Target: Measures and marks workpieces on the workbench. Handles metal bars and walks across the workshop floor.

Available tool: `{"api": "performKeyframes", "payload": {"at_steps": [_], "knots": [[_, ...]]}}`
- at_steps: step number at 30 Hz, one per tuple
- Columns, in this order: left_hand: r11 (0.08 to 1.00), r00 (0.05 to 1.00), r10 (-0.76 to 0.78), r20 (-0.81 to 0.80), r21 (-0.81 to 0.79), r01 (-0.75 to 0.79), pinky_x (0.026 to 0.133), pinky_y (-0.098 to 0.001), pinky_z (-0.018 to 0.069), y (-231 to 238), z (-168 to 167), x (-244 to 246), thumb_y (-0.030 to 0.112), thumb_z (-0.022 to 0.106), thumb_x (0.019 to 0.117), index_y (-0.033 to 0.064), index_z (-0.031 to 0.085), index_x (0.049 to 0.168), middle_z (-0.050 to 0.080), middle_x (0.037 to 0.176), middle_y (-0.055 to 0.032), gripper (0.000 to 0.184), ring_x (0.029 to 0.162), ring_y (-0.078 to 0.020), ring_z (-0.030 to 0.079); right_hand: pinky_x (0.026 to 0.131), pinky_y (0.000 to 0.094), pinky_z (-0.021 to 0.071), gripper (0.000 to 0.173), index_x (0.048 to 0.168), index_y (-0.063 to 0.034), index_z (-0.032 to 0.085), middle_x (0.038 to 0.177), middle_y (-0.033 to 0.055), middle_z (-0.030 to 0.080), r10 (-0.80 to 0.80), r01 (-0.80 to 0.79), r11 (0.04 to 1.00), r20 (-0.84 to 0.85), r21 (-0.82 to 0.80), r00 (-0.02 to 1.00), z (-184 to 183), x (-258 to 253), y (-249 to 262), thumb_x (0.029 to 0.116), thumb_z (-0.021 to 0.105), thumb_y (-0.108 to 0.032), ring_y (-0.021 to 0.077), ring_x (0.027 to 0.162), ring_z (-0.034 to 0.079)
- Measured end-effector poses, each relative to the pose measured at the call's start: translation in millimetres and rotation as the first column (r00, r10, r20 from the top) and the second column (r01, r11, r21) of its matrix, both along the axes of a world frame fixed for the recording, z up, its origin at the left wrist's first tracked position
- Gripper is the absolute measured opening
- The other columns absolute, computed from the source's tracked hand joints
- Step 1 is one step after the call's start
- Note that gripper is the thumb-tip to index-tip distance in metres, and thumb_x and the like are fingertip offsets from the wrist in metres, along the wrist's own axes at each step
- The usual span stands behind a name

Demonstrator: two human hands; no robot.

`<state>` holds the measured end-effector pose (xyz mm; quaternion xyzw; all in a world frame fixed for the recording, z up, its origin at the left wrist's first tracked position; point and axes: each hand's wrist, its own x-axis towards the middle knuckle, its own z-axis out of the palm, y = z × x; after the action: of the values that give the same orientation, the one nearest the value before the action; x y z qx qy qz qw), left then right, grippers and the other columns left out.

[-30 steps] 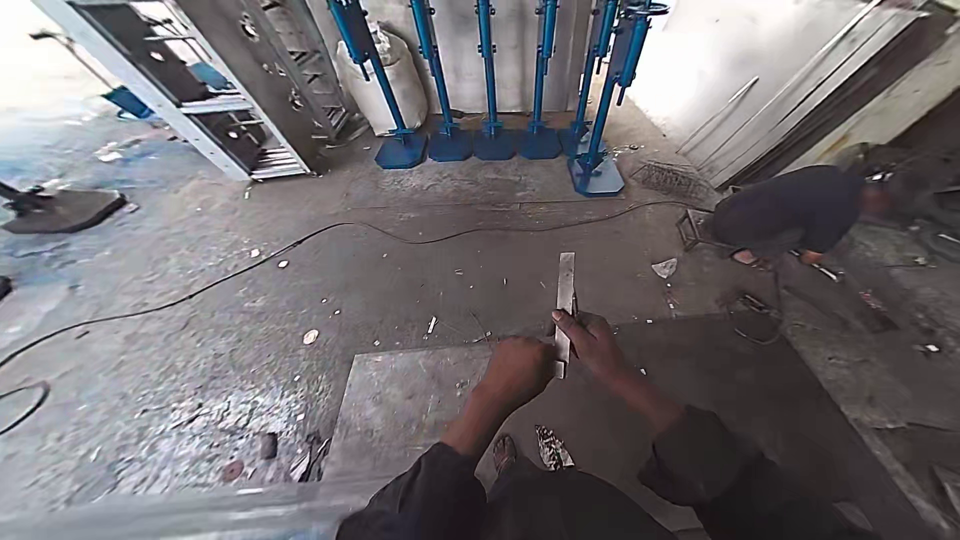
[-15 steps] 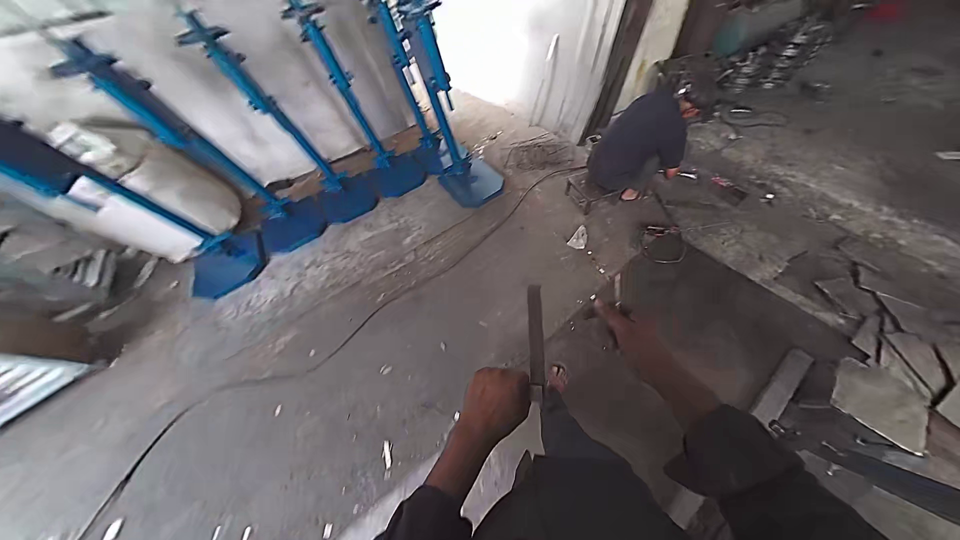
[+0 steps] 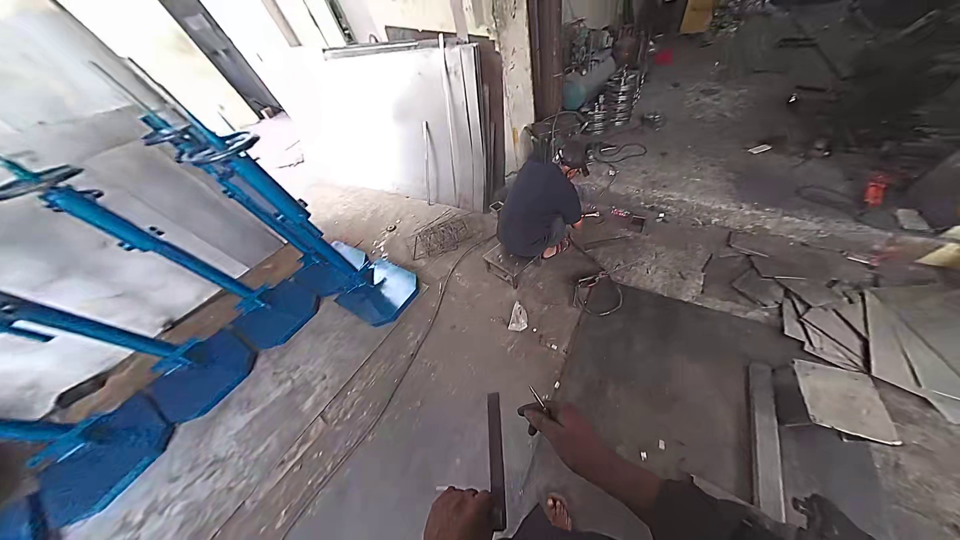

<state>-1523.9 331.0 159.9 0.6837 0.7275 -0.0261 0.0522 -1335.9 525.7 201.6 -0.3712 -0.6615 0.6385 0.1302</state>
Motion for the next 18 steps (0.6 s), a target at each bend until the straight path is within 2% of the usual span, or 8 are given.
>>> {"api": "performKeyframes", "payload": {"at_steps": [3, 5, 7, 9, 12, 14, 16, 18], "knots": [[0.966, 0.967, -0.254, 0.039, 0.056, 0.251, 0.071, -0.0459, 0.0574, 82.1, -11.9, -14.9, 0.027, 0.070, 0.0874, 0.0146, 0.071, 0.074, 0.068, 0.065, -0.0049, 0.018, 0.065, -0.0232, 0.071, 0.072, 0.0287, 0.0510, 0.038, 0.110, -0.0136, 0.076, 0.082, -0.0041, 0.069, -0.162, 0.162, 0.986, 0.006, -0.033, 0.987, 1.5, 1.1, 57.3, 0.1004, 0.063, -0.048, 0.0050, 0.072, 0.061], [0.908, 0.911, -0.411, 0.042, 0.108, 0.405, 0.076, -0.0451, 0.0568, 142.0, -15.2, -21.4, 0.024, 0.068, 0.0902, 0.0160, 0.071, 0.076, 0.066, 0.064, -0.0032, 0.017, 0.063, -0.0216, 0.068, 0.072, 0.0318, 0.0523, 0.036, 0.101, -0.0104, 0.073, 0.079, -0.0021, 0.067, -0.239, 0.241, 0.968, 0.036, -0.066, 0.970, -2.1, 5.7, 94.9, 0.0961, 0.070, -0.046, 0.0082, 0.072, 0.062], [0.836, 0.843, -0.538, 0.014, 0.138, 0.532, 0.081, -0.0444, 0.0549, 216.7, -15.7, -23.6, 0.020, 0.065, 0.0919, 0.0165, 0.068, 0.076, 0.064, 0.064, -0.0015, 0.017, 0.063, -0.0199, 0.066, 0.073, 0.0340, 0.0554, 0.034, 0.098, -0.0077, 0.071, 0.078, 0.0000, 0.068, -0.321, 0.323, 0.945, 0.049, -0.044, 0.946, -6.1, 15.6, 143.0, 0.0943, 0.073, -0.042, 0.0108, 0.072, 0.065], [0.773, 0.778, -0.628, 0.029, 0.134, 0.620, 0.088, -0.0483, 0.0540, 283.1, -15.8, -20.1, 0.012, 0.065, 0.0909, 0.0139, 0.067, 0.075, 0.064, 0.066, -0.0032, 0.016, 0.067, -0.0226, 0.067, 0.072, 0.0330, 0.0573, 0.031, 0.097, -0.0080, 0.072, 0.077, -0.0006, 0.070, -0.392, 0.393, 0.919, 0.062, 0.000, 0.918, -12.7, 33.3, 182.8, 0.0955, 0.072, -0.039, 0.0101, 0.071, 0.067], [0.725, 0.730, -0.683, 0.025, 0.140, 0.674, 0.100, -0.0561, 0.0488, 390.7, -13.7, -8.1, 0.008, 0.063, 0.0912, 0.0124, 0.067, 0.077, 0.067, 0.073, -0.0046, 0.016, 0.080, -0.0261, 0.069, 0.065, 0.0286, 0.0528, 0.023, 0.095, -0.0100, 0.073, 0.075, -0.0032, 0.071, -0.477, 0.479, 0.878, 0.104, 0.011, 0.873, -6.8, 67.0, 242.6, 0.0971, 0.071, -0.033, 0.0068, 0.065, 0.063], [0.727, 0.722, -0.686, 0.096, 0.138, 0.673, 0.110, -0.0697, 0.0379, 450.3, -13.2, 8.4, 0.006, 0.063, 0.0932, 0.0092, 0.071, 0.085, 0.071, 0.088, -0.0090, 0.012, 0.098, -0.0321, 0.070, 0.060, 0.0277, 0.0484, 0.023, 0.088, -0.0110, 0.072, 0.071, -0.0045, 0.069, -0.523, 0.531, 0.848, 0.162, -0.003, 0.837, -6.1, 96.1, 261.1, 0.0961, 0.072, -0.032, 0.0056, 0.058, 0.058], [0.720, 0.711, -0.693, 0.114, 0.160, 0.676, 0.113, -0.0768, 0.0284, 522.8, -10.9, 23.0, 0.006, 0.060, 0.0956, 0.0104, 0.073, 0.097, 0.071, 0.104, -0.0105, 0.013, 0.115, -0.0351, 0.066, 0.056, 0.0269, 0.0444, 0.024, 0.083, -0.0135, 0.072, 0.069, -0.0064, 0.068, -0.585, 0.594, 0.805, 0.171, 0.002, 0.793, -12.1, 123.7, 283.9, 0.0943, 0.071, -0.035, 0.0046, 0.054, 0.053], [0.757, 0.744, -0.652, 0.144, 0.166, 0.632, 0.114, -0.0731, 0.0319, 596.2, -8.6, 39.7, 0.012, 0.058, 0.0998, 0.0144, 0.073, 0.119, 0.070, 0.121, -0.0126, 0.024, 0.125, -0.0364, 0.062, 0.048, 0.0230, 0.0374, 0.022, 0.083, -0.0114, 0.072, 0.066, -0.0047, 0.067, -0.707, 0.714, 0.698, 0.102, -0.060, 0.700, -21.4, 148.7, 310.4, 0.0942, 0.071, -0.030, 0.0029, 0.047, 0.045]]}}
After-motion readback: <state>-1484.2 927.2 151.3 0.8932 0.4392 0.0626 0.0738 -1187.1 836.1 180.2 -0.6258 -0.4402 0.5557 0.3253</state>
